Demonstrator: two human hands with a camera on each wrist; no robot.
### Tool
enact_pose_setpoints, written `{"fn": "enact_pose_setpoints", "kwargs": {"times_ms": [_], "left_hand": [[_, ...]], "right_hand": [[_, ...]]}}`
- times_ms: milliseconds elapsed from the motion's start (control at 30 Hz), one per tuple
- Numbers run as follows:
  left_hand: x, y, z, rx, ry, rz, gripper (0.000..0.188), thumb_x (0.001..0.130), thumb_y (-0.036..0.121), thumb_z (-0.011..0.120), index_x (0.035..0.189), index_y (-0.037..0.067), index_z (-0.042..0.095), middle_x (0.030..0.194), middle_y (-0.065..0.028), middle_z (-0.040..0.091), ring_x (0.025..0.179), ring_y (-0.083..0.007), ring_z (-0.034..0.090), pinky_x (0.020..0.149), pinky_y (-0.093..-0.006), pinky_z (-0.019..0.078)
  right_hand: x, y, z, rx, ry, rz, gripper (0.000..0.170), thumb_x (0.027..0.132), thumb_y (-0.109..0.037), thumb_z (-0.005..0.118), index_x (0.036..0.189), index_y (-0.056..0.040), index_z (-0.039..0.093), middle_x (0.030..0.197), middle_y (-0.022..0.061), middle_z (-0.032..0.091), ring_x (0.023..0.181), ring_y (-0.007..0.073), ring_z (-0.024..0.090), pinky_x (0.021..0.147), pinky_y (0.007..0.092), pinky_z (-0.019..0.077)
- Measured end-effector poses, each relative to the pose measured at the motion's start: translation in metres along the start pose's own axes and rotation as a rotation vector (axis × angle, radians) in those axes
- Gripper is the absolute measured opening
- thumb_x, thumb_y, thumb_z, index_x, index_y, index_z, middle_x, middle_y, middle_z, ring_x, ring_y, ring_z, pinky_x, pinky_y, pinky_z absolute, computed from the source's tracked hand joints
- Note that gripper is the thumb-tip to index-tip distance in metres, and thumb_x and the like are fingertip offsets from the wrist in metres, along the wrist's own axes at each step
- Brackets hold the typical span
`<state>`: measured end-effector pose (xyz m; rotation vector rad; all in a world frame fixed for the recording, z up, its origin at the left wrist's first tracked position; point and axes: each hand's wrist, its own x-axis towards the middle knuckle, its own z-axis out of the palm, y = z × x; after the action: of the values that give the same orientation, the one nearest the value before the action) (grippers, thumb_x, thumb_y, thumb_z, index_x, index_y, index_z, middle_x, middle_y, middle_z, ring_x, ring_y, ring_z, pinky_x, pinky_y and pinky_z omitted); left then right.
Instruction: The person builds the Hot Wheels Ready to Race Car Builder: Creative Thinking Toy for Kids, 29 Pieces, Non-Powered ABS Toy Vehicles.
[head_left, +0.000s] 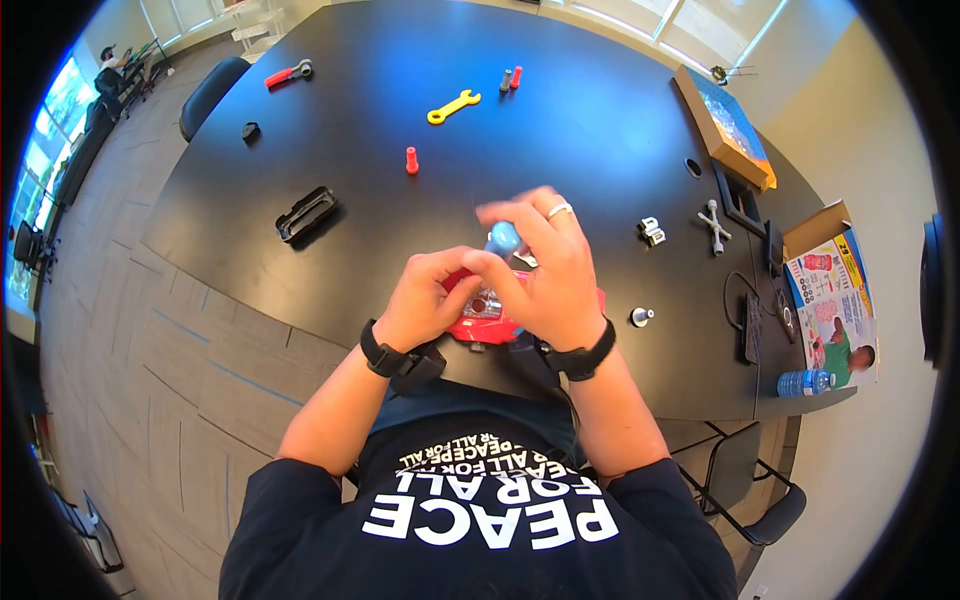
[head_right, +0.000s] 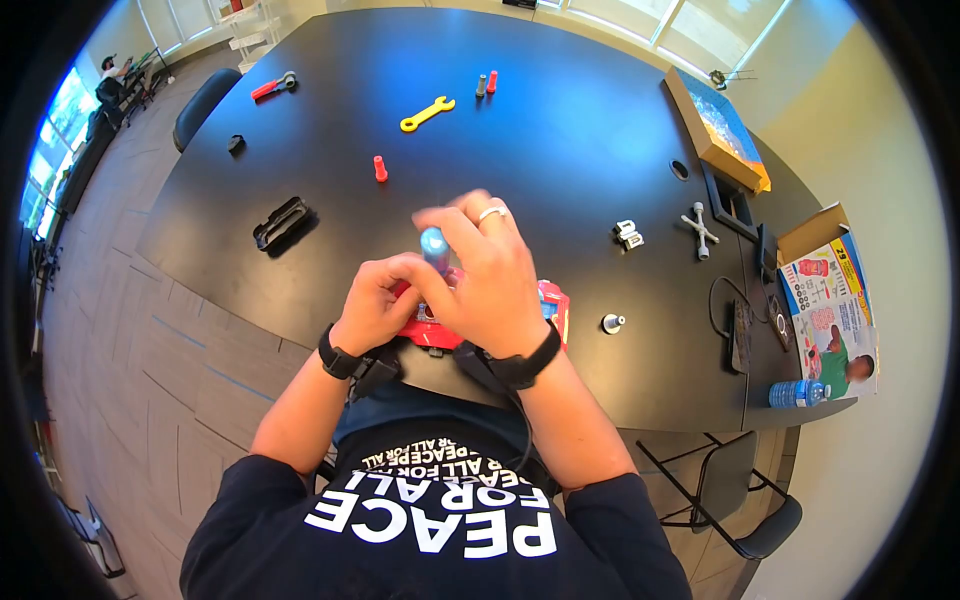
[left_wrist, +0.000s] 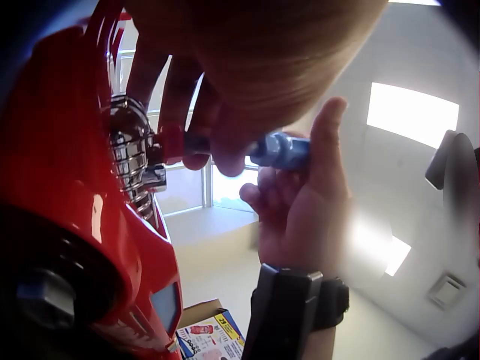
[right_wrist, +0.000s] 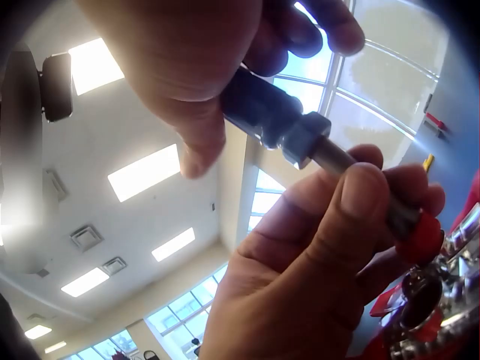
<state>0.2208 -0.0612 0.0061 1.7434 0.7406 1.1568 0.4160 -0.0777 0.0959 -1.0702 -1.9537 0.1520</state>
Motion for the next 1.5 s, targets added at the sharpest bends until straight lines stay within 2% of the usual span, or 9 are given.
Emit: {"fn": "enact_pose_setpoints", "kwargs": {"times_ms": [133,333,467,533,700,1000,1200,1400,1500], "left_hand": [[0.003,0.011,-0.006,0.077,-0.094,-0.056,0.020,0.102,0.001,0.074,0.122,0.000,0.075,0.095,-0.0123,0.078,0.086,-0.0198,0.074,0.082,-0.0360,0.0592],[0.001,0.006,0.007,0.064,0.021,0.106,0.018,0.107,-0.005,0.066,0.122,-0.001,0.074,0.098,-0.0080,0.078,0.086,-0.0130,0.072,0.083,-0.0315,0.0595],[-0.002,0.001,-0.001,-0.008,-0.115,-0.007,0.022,0.105,-0.005,0.067,0.126,-0.002,0.072,0.098,-0.0098,0.079,0.087,-0.0168,0.078,0.081,-0.0336,0.0617],[-0.004,0.000,-0.004,0.148,-0.104,0.023,0.020,0.107,-0.009,0.062,0.121,-0.002,0.073,0.103,-0.0077,0.077,0.091,-0.0120,0.073,0.083,-0.0312,0.0605],[-0.002,0.006,0.006,-0.128,-0.126,-0.053,0.019,0.107,-0.006,0.063,0.124,-0.002,0.071,0.100,-0.0118,0.077,0.089,-0.0184,0.075,0.082,-0.0348,0.0599],[-0.001,0.005,0.005,0.057,-0.163,0.031,0.020,0.108,-0.003,0.064,0.127,-0.003,0.071,0.107,-0.0128,0.080,0.095,-0.0187,0.074,0.089,-0.0370,0.0590],[0.001,0.017,0.009,0.120,-0.153,0.054,0.031,0.099,-0.001,0.076,0.129,0.002,0.071,0.106,-0.0134,0.078,0.088,-0.0244,0.074,0.082,-0.0390,0.0593],[-0.005,-0.004,0.015,0.035,-0.113,-0.020,0.025,0.099,-0.003,0.075,0.124,0.001,0.073,0.102,-0.0129,0.078,0.083,-0.0250,0.076,0.077,-0.0386,0.0601],[-0.007,-0.007,0.014,0.054,-0.108,0.014,0.022,0.101,-0.006,0.072,0.122,-0.001,0.073,0.105,-0.0119,0.077,0.089,-0.0229,0.078,0.080,-0.0361,0.0618]], "right_hand": [[0.006,0.006,-0.007,0.511,-0.144,-0.057,0.030,0.096,-0.008,0.080,0.125,-0.0065,0.081,0.117,0.0109,0.073,0.097,0.0233,0.073,0.087,0.0319,0.0585],[-0.004,0.006,0.012,0.156,0.201,0.182,0.028,0.083,-0.006,0.089,0.109,-0.0079,0.077,0.103,0.0103,0.069,0.092,0.0183,0.072,0.081,0.0316,0.0577],[-0.010,0.010,0.019,0.462,0.162,-0.028,0.037,0.092,-0.004,0.082,0.128,-0.0045,0.073,0.116,0.0155,0.073,0.106,0.0247,0.072,0.097,0.0344,0.0566],[-0.017,0.003,0.014,1.172,-0.073,0.301,0.043,0.096,0.004,0.074,0.138,-0.0033,0.073,0.124,0.0178,0.075,0.107,0.0232,0.074,0.098,0.0342,0.0574],[-0.019,0.013,0.027,0.419,0.128,0.092,0.057,0.096,0.001,0.076,0.152,-0.0060,0.069,0.127,0.0170,0.076,0.107,0.0224,0.075,0.096,0.0349,0.0590],[-0.015,0.020,-0.002,0.973,-0.257,0.115,0.061,0.105,0.008,0.067,0.165,-0.0011,0.056,0.155,0.0233,0.067,0.133,0.0257,0.072,0.108,0.0383,0.0596],[-0.023,0.023,0.020,0.571,0.179,0.300,0.050,0.082,-0.003,0.096,0.129,-0.0058,0.079,0.111,0.0067,0.077,0.098,0.0176,0.077,0.079,0.0303,0.0629],[-0.023,0.016,0.020,0.539,0.048,-0.040,0.041,0.107,-0.014,0.074,0.148,-0.0079,0.070,0.133,0.0142,0.072,0.115,0.0232,0.071,0.098,0.0391,0.0584],[-0.031,0.014,0.028,1.004,-0.022,0.055,0.044,0.107,-0.003,0.070,0.151,-0.0025,0.069,0.144,0.0153,0.074,0.114,0.0236,0.076,0.096,0.0357,0.0617]]}}
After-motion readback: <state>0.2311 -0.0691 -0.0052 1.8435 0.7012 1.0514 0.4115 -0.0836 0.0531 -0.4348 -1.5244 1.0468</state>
